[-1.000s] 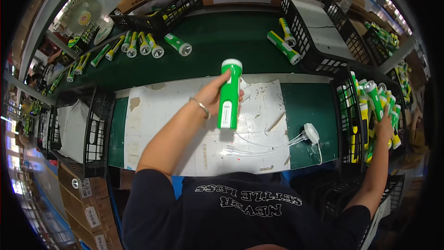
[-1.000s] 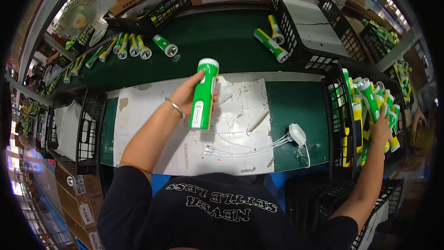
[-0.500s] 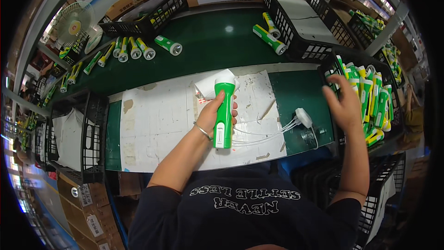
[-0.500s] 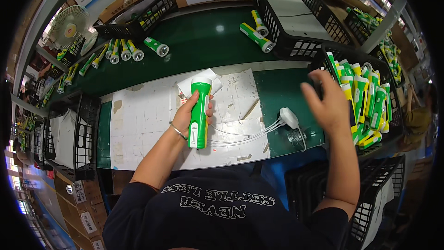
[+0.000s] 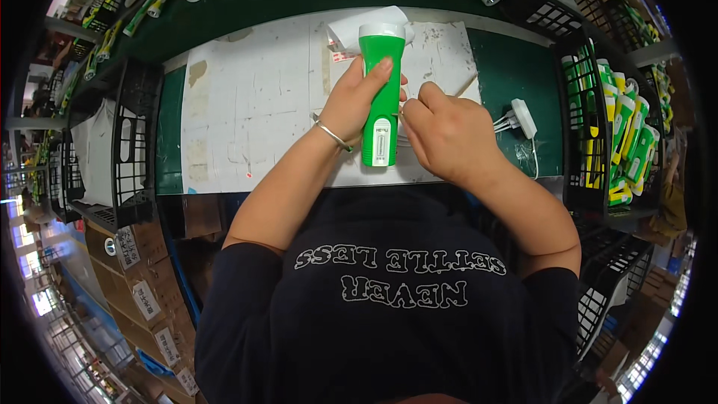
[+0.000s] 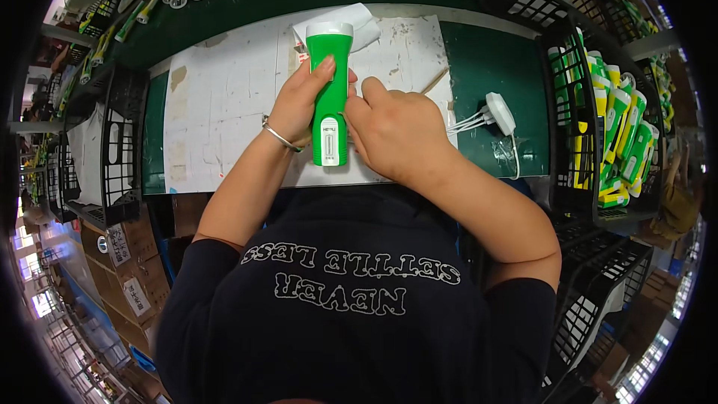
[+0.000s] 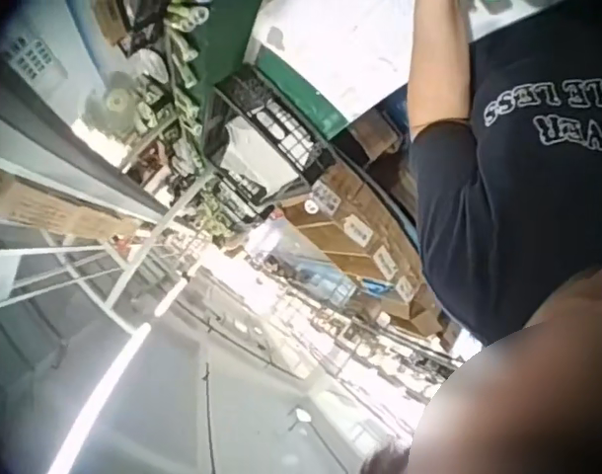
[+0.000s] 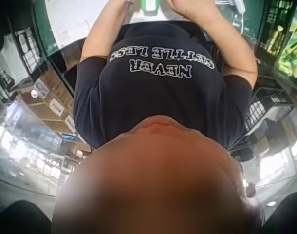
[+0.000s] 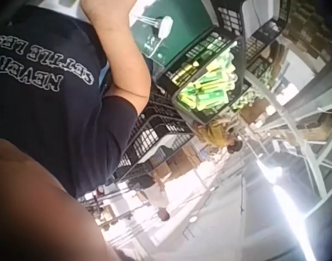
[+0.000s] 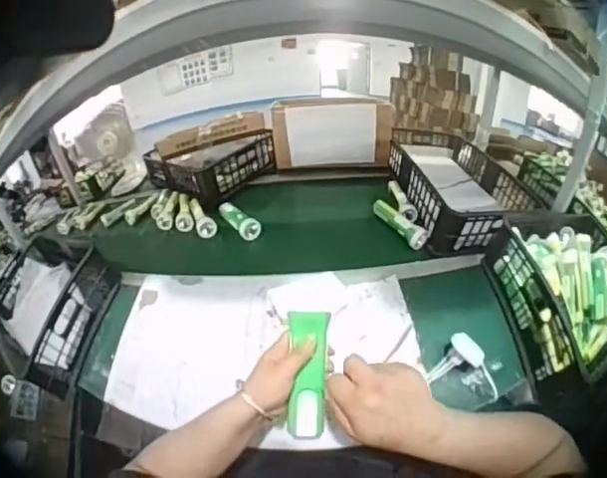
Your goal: Assembling handheld flashlights by joining housing components and testing functionality.
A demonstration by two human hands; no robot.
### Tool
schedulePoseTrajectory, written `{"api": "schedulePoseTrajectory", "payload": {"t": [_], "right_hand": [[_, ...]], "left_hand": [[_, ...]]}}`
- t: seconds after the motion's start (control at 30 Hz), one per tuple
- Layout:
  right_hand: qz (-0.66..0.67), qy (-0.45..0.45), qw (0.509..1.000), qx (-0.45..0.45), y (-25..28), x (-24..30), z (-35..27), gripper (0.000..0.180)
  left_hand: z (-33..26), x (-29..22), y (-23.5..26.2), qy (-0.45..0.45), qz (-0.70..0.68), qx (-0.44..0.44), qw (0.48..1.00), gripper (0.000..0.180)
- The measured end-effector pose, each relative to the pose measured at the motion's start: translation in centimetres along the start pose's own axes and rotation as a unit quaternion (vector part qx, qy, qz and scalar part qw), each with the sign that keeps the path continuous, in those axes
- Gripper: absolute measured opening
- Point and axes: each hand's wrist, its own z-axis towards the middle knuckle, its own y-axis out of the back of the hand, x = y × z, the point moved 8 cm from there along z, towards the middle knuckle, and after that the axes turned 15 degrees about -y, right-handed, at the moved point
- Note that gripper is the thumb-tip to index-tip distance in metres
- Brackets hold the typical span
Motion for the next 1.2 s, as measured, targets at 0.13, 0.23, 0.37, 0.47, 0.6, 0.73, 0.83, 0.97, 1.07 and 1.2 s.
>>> {"api": "schedulePoseTrajectory", "payload": {"t": [0.13, 0.23, 0.37, 0.47, 0.6, 0.73, 0.83, 0.97, 1.07, 1.2], "right_hand": [[-0.017, 0.019, 1.000, 0.012, -1.8, 0.8, -0.8, 0.013], [0.055, 0.096, 0.993, 0.051, -1.3, 2.4, -2.2, 0.016], [0.154, 0.200, 0.960, 0.121, -1.9, 5.1, -6.1, 0.025], [0.170, 0.062, 0.982, 0.049, -0.7, 3.0, -2.6, 0.029], [0.269, -0.137, 0.953, 0.015, -2.7, -1.3, 0.9, 0.034], [0.340, -0.168, 0.925, 0.033, -3.5, -4.2, 1.0, 0.038], [0.399, -0.247, 0.880, 0.068, -3.5, -6.8, 1.5, 0.035], [0.394, -0.256, 0.871, 0.147, -3.2, -7.3, 2.5, 0.024], [0.364, -0.227, 0.873, 0.231, -3.6, -6.6, 2.7, 0.058], [0.431, -0.204, 0.817, 0.323, -4.2, -6.1, 1.9, 0.060]], "left_hand": [[-0.6, 0.6, 0.3, 0.003, 0.022, -0.018, 1.000, 0.044], [-0.2, 1.2, 2.3, -0.031, 0.056, -0.050, 0.997, 0.058], [0.5, -0.1, 4.2, -0.021, -0.039, -0.068, 0.997, 0.060], [0.0, -0.3, 3.3, 0.002, -0.111, -0.076, 0.991, 0.056], [-1.1, -0.1, 1.1, -0.003, -0.088, -0.004, 0.996, 0.031], [-1.5, -0.4, 1.9, 0.009, 0.019, -0.009, 1.000, 0.033], [-2.1, -0.4, 2.1, 0.016, 0.072, 0.004, 0.997, 0.035], [-2.4, -1.1, 1.6, -0.010, 0.231, 0.097, 0.968, 0.042], [-3.1, -3.7, -0.1, -0.104, 0.442, 0.174, 0.874, 0.047], [-3.9, -5.3, 1.0, -0.062, 0.605, 0.292, 0.738, 0.045]]}}
